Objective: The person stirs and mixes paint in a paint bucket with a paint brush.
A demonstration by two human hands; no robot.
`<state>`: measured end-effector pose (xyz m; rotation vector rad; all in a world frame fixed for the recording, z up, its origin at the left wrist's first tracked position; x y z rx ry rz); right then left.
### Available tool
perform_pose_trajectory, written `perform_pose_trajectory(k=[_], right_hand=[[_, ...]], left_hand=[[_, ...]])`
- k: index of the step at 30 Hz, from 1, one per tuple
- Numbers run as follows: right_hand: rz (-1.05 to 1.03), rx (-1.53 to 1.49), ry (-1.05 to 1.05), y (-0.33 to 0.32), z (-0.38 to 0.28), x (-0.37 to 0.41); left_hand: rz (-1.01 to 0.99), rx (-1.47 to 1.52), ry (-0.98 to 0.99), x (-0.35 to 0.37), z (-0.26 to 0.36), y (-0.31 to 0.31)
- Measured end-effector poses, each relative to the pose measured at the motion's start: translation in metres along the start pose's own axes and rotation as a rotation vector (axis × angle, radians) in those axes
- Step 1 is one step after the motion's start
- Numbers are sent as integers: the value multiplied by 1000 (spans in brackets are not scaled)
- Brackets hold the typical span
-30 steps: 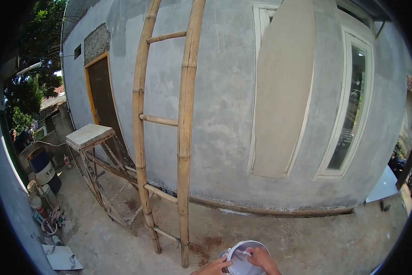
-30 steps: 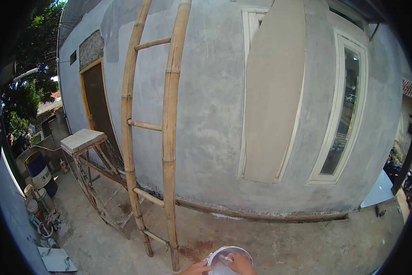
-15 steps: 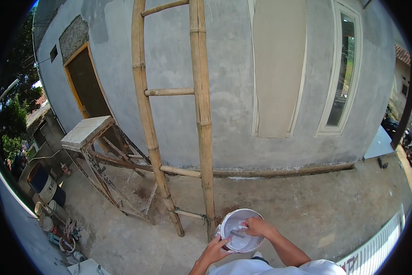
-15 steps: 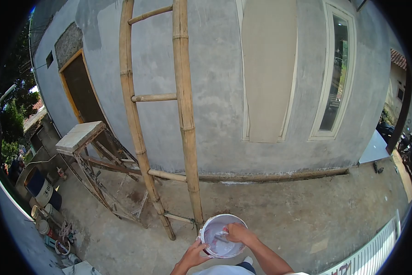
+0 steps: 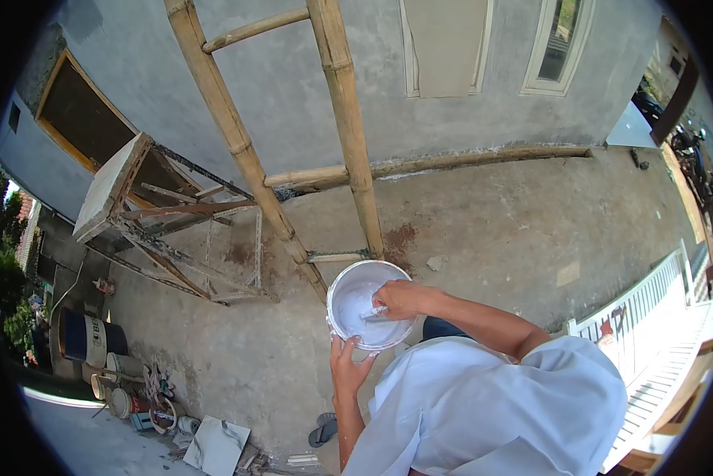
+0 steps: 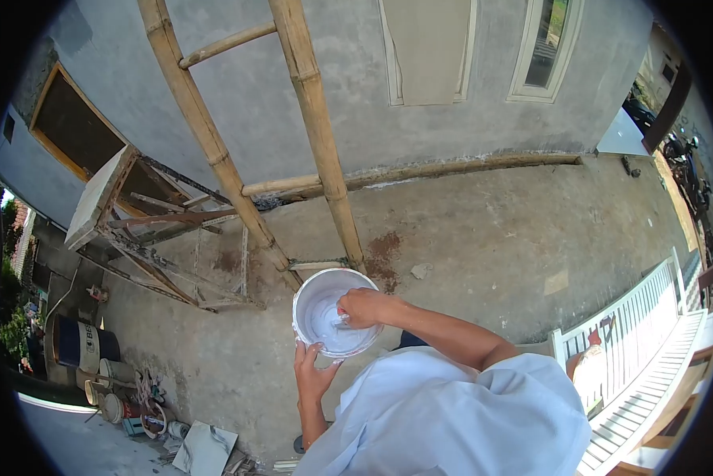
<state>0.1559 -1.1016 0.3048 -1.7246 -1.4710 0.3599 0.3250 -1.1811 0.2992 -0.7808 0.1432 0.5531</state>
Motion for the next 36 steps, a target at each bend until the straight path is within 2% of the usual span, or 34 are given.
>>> perform_pose_trajectory(k=[3,6,12,16,19,22,23,31,36], right_hand=[[138,45,-52,9,-6,-20],[83,61,-96,26,-23,-41],[-147,-33,-247,60,-61,-69],[-212,29,-209,56,-65,-103],[-146,62,-153,39,-66,-136],[15,41,-136,40,-68,-178],[29,9,-186,40,-75,-188],[-142,-72,-292,40,-119,-257],[-137,-20,-198,30,-126,-293]], left_hand=[[-29,49,-178,21,-28,-5],[29,50,-251,35,-46,-11],[135,23,-270,38,-70,-36],[185,42,-305,31,-92,-58],[174,39,-337,14,-106,-72],[162,-26,-315,-4,-132,-88],[150,-20,-314,-11,-140,-93],[79,-10,-354,-64,-184,-144],[55,-61,-316,-85,-201,-174]])
Point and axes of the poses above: each hand's wrist, its own x-axis away from the middle knuckle, its own y-axis out of the palm, z = x × y, the point moved 6 cm from there along -x, towards the middle knuckle
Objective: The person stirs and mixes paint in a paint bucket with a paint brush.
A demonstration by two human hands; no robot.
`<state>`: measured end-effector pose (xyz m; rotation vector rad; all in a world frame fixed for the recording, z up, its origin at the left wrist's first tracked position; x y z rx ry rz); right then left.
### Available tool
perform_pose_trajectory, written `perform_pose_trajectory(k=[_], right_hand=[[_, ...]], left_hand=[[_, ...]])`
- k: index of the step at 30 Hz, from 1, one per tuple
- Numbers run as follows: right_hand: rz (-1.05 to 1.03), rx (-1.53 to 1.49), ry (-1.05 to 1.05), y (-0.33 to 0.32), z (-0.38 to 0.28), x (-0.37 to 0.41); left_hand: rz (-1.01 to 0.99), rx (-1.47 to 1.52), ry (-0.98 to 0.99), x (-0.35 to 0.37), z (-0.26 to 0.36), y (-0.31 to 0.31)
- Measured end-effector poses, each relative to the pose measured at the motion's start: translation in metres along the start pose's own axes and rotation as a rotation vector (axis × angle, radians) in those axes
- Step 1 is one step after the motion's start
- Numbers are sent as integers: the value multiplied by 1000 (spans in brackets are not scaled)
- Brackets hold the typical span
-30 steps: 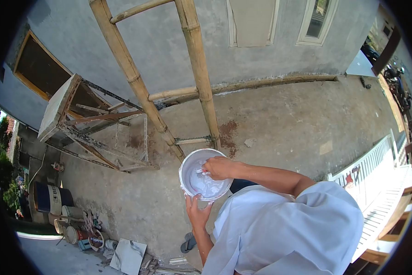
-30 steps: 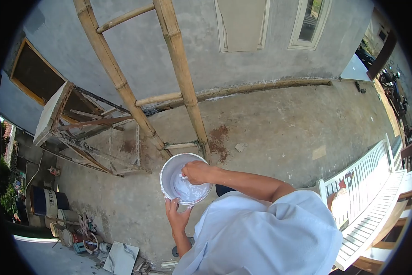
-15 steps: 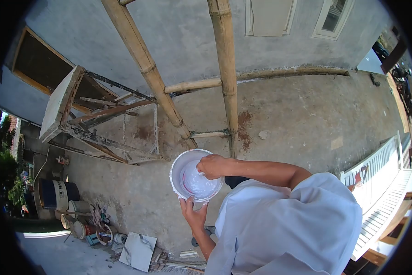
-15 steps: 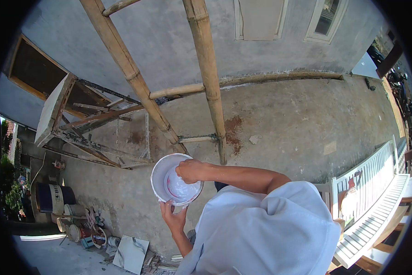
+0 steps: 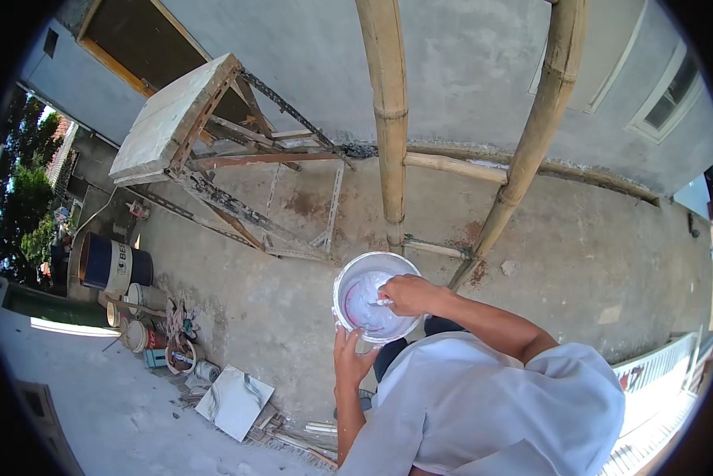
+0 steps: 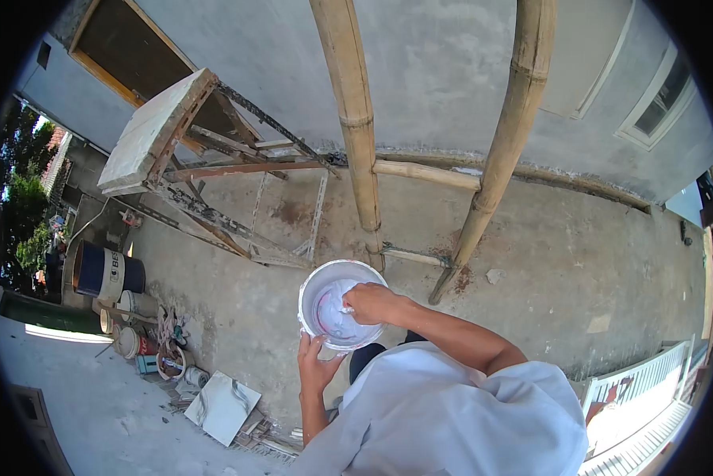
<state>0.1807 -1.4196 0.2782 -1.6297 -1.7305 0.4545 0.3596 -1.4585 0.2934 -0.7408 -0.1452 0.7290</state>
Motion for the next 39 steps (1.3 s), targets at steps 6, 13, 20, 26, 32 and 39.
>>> perform_pose_trajectory(k=[6,13,20,26,32,39], right_hand=[[119,20,37,-2,-17,-32],[259,-53,135,29,-50,-41],[534,-33,323,55,-52,-37],[590,-105,444,76,-64,-13],[727,-125,592,81,-63,2],[611,-128,406,73,-87,-28]], left_hand=[[25,56,129,-27,-32,-30],[-170,214,221,-48,-82,-59],[-380,232,366,-67,-101,-58],[-471,141,508,-76,-111,-53],[-583,196,678,-73,-91,-57],[-366,174,886,-77,-133,-62]])
Point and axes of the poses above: each hand's wrist, its own x-axis away from the middle knuckle, its own y-axis out of the palm, z = x × y, the point moved 6 cm from there along -x, towards the middle knuckle
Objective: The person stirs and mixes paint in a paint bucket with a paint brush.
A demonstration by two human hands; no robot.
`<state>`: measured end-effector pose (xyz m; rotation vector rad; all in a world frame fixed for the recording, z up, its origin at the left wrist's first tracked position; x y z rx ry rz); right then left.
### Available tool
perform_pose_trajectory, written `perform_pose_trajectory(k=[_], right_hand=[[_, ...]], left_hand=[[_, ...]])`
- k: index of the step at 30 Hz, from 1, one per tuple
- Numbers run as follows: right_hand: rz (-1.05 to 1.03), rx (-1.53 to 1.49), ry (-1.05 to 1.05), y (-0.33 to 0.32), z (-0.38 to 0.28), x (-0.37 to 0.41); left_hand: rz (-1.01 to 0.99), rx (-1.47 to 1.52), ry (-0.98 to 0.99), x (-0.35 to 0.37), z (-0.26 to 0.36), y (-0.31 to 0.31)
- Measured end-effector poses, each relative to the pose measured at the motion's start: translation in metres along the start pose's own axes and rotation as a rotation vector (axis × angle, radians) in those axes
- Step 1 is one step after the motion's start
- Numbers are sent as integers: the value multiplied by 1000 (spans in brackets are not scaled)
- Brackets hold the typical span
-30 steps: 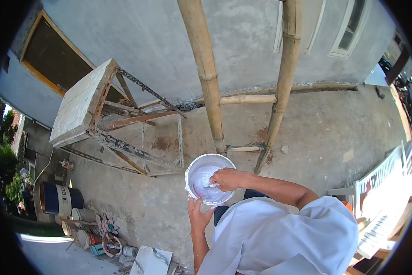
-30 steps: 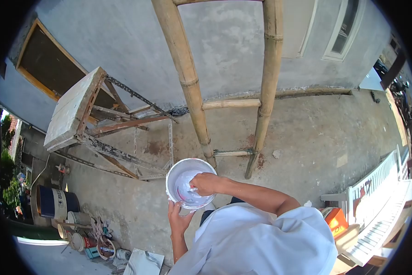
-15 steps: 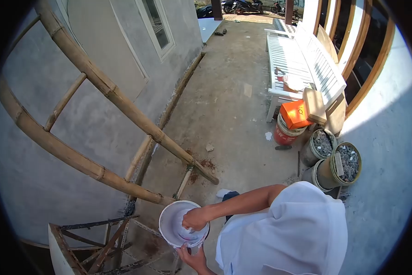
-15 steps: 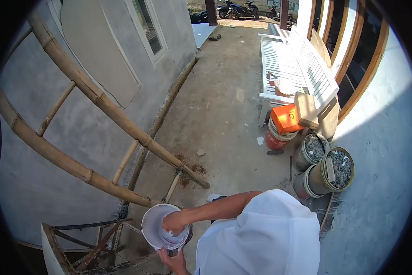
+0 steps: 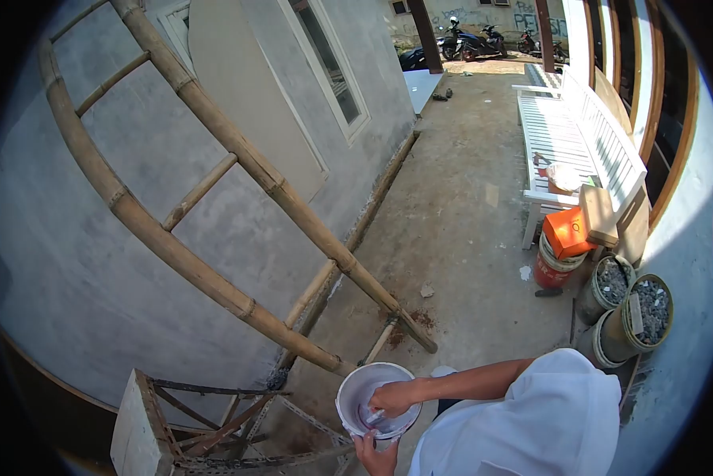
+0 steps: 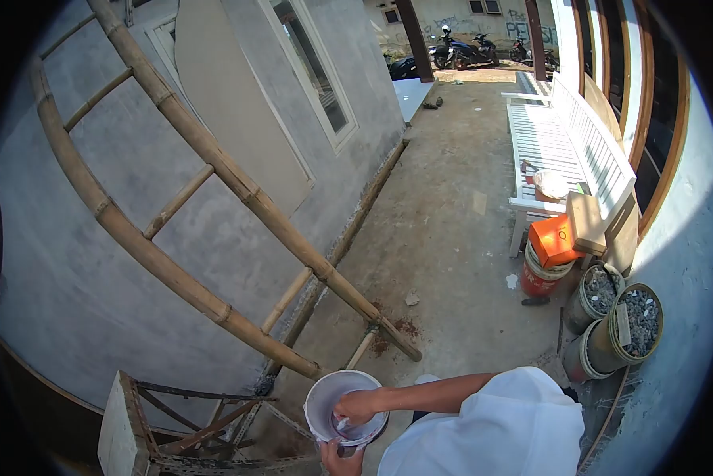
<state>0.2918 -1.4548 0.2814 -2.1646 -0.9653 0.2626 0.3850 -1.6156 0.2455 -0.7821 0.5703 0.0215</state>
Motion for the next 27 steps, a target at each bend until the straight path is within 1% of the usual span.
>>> perform_pose_trajectory(k=[1,2,4,7,9,11,12,17,19,22,24,25,26,27], right_hand=[[-19,-2,-11,3,0,-2],[-39,2,-20,5,2,-3],[-137,43,56,13,12,-9],[17,45,67,2,18,-6],[40,51,60,4,27,-13],[39,61,47,9,32,-19],[38,62,61,7,32,-20],[20,52,119,-5,20,-13],[46,57,132,-9,22,-11],[56,47,181,-17,15,-4],[85,106,148,-9,23,-8],[117,60,155,-9,17,2],[148,60,135,-23,13,4],[187,39,99,-24,16,5]], left_hand=[[66,-72,92,4,-6,2],[33,-56,61,0,-11,8],[-37,-29,-6,1,-15,8],[-176,4,-126,19,-26,6],[-167,0,-96,36,-57,22],[-193,-13,-33,55,-112,52],[-181,4,-52,59,-112,47],[-2,-43,-50,-17,2,-17],[27,-53,-64,-34,24,-29],[-85,165,-305,-23,-10,-11],[-77,113,-349,-31,-8,-14],[-116,90,-375,-24,-4,-15],[-109,95,-351,-26,-1,-14],[-95,101,-329,-28,1,-14]])
Point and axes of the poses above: each hand's wrist, its own x-axis away from the middle knuckle, its own y-axis out of the palm, z = x × y, the point moved 6 cm from there along -x, towards the middle knuckle
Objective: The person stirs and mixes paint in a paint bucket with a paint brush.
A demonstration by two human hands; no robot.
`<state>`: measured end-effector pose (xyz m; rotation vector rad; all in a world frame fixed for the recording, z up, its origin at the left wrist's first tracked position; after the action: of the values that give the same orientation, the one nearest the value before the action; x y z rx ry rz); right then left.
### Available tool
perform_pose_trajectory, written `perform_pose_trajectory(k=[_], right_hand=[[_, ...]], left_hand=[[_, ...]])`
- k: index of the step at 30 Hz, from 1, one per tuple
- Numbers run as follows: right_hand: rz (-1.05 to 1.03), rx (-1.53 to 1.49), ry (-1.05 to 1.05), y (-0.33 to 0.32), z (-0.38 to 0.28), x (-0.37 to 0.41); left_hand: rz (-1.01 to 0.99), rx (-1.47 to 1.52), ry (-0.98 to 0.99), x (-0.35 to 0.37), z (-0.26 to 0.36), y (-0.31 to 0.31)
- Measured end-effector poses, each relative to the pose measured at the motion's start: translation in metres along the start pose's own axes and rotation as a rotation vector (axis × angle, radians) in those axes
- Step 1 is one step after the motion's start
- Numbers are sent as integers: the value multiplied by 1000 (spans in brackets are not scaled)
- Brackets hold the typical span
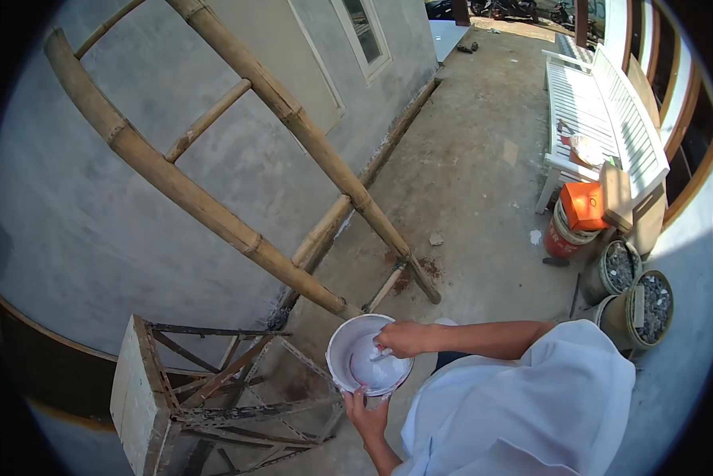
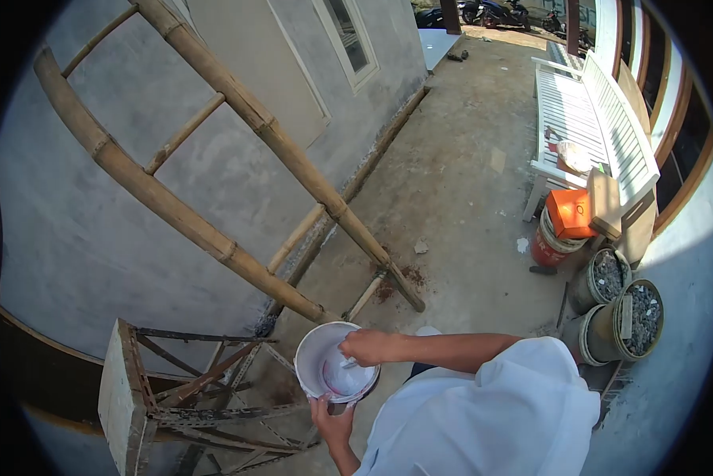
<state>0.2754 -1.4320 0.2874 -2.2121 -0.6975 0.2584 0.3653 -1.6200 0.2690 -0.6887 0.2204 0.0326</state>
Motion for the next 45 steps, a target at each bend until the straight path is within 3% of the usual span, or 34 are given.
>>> perform_pose_trajectory(k=[5,8,11,14,16,20,23,28,31,34,39,44,45], right_hand=[[305,68,-52,-20,2,21],[502,10,169,-37,15,43],[366,-122,515,-24,49,60],[42,-352,618,-8,69,73],[-14,-427,518,7,79,81],[46,-562,476,19,92,112],[123,-482,598,12,94,147],[290,-577,735,4,103,207],[397,-628,804,-3,112,255],[562,-723,873,-5,130,309],[881,-788,1053,-25,131,449],[1279,-655,1206,-17,138,610],[1362,-712,1261,-27,123,638]], left_hand=[[-34,-9,-1,1,-1,2],[-41,-39,34,3,4,5],[-37,-19,31,4,6,9],[-69,18,3,2,10,17],[-120,19,-39,3,10,27],[-215,62,27,-1,16,52],[-313,88,55,-1,25,72],[-497,167,96,-6,55,114],[-653,125,215,-5,75,149],[-682,154,287,0,119,178],[-774,159,166,9,170,234],[-1033,-52,143,20,89,312],[-1074,-75,49,27,66,322]])
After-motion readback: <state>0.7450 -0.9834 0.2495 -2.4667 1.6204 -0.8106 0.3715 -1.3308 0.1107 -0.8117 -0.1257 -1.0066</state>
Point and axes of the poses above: each hand's wrist, its own x-axis away from the middle knuckle, its own y-axis out of the palm, z = x × y, the point moved 6 cm from there along -x, towards the middle knuckle
